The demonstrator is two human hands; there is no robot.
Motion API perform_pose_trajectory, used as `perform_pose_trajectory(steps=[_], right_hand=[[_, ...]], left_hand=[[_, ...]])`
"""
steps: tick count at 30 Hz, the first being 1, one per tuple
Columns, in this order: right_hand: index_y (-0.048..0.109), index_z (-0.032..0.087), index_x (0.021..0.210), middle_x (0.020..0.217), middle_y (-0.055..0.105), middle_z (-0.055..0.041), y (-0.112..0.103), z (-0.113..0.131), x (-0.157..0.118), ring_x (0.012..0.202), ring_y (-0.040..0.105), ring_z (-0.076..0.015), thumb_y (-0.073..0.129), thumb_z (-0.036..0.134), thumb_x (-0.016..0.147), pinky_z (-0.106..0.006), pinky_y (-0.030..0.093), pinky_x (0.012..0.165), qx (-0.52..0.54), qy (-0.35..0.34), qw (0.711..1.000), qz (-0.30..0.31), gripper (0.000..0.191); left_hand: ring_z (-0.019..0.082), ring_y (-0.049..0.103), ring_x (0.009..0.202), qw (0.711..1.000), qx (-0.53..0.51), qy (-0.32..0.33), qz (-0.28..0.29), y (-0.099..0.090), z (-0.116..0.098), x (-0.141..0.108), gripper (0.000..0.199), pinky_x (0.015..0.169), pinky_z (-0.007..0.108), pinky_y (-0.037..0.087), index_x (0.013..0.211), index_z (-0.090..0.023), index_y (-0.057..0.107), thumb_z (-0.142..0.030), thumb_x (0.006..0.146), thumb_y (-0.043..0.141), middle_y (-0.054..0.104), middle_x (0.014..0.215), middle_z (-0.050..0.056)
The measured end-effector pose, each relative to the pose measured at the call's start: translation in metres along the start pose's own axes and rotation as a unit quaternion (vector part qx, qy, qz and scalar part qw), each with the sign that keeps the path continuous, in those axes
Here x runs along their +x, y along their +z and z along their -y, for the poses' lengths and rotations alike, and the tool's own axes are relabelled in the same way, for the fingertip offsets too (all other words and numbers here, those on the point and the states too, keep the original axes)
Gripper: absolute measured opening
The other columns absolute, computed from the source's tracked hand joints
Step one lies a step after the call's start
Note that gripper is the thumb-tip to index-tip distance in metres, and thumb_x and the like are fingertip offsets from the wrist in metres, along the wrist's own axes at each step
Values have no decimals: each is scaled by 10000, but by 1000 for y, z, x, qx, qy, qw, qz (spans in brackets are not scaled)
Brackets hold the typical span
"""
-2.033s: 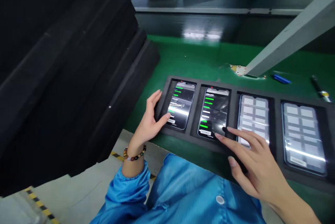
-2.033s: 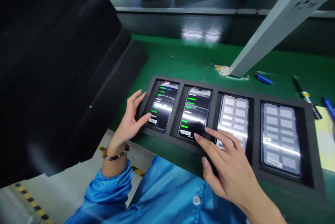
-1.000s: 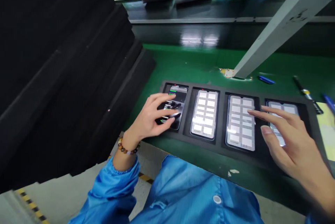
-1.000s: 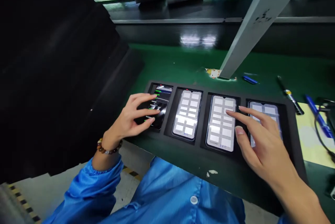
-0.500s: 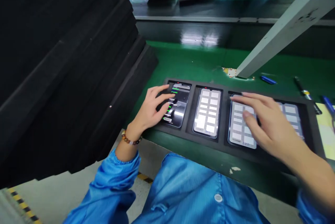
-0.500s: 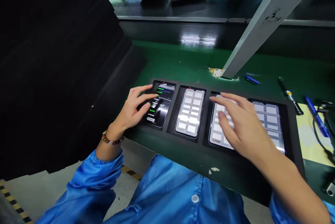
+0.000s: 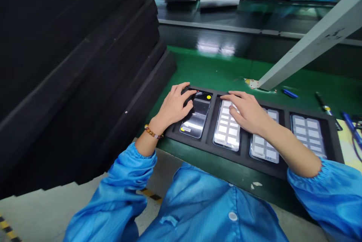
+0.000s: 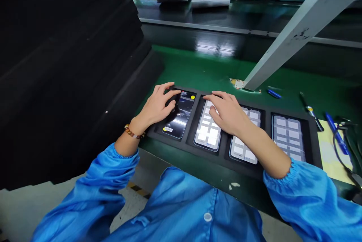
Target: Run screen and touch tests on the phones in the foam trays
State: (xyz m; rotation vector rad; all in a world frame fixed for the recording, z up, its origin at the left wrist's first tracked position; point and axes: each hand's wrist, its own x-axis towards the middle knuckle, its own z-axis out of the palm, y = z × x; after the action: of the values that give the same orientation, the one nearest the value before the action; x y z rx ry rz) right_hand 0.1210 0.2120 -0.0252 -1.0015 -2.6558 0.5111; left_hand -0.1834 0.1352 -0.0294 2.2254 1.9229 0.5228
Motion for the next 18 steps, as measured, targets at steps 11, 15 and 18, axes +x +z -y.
perform_pose_trajectory(steps=[11,15,18], right_hand=[[619,232,1482,1468,702,-139,-5,3,-5,1532,519,-363,374,308,1093,-661,446,1210,15,-11,1000,-23,466],[616,273,1481,1479,702,-110,-19,7,-14,1532,518,-352,385,308,1104,-672,420,1227,43,-5,998,-50,444],[623,295,1472,1478,700,-103,-24,5,-21,1527,521,-358,386,314,1109,-687,403,1233,57,11,997,-57,434]], left_hand=[[396,346,1641,985,-44,149,77,-16,6,13,625,1339,679,322,1535,-356,643,-552,958,782,351,1793,115],[501,152,1712,968,-50,162,186,-23,16,31,1182,1339,745,249,1648,-433,505,-771,615,970,181,1865,121],[544,104,1711,961,-31,149,231,-20,21,39,1405,1324,781,215,1685,-438,430,-745,456,1036,156,1873,127]])
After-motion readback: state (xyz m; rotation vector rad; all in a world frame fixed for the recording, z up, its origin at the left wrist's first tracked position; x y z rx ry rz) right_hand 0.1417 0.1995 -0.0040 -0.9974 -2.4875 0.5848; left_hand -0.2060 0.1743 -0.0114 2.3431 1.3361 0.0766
